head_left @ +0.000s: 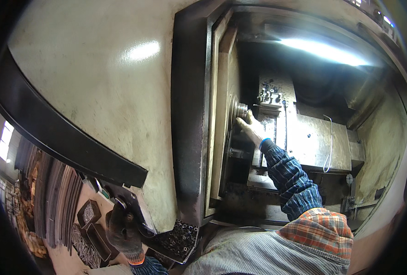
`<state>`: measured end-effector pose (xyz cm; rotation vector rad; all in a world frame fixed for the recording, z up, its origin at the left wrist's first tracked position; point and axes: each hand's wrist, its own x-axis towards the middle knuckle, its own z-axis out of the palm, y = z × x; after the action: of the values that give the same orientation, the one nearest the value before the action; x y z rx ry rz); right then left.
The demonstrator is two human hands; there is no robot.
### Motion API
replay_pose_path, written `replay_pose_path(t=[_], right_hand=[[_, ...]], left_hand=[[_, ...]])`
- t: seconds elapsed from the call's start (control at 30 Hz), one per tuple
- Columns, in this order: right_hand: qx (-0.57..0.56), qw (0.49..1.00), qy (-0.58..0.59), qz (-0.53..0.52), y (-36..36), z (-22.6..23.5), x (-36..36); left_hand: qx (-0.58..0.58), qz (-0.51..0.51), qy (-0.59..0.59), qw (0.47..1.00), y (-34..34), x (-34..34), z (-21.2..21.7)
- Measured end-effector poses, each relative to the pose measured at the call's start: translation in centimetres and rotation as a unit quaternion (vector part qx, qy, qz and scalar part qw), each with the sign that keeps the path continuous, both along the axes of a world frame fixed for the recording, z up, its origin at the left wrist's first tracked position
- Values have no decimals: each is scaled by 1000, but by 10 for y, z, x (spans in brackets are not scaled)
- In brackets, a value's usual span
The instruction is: The person repeatedly loads small metal rings into a CNC lathe, operates the machine controls, and removes the processed parts. The operator places the rings into a tray and continues the cycle.
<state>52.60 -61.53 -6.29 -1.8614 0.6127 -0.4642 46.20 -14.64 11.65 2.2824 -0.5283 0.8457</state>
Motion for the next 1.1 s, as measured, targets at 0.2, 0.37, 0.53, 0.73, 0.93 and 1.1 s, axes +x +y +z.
replay_pose_path(t=[0.2,0.37,0.53,0.73,0.93,1.1], right_hand=[[145,987,42,54,-13,8,-15],[227,969,-86,35,-44,-29,-25],[396,879,-248,93,-74,-78,-47],[335,926,-170,-25,-40,3,-74],[217,862,-352,293,130,135,-127],[402,815,-85,409,299,179,-183]], left_hand=[[60,-16,102,993,-10,-14,33],[-308,-55,165,935,0,-23,-3],[-698,-341,323,540,22,-40,-32],[-719,-436,290,456,58,-85,-30],[-740,-286,184,580,117,-209,-39],[-719,-66,49,690,167,-338,-29]])
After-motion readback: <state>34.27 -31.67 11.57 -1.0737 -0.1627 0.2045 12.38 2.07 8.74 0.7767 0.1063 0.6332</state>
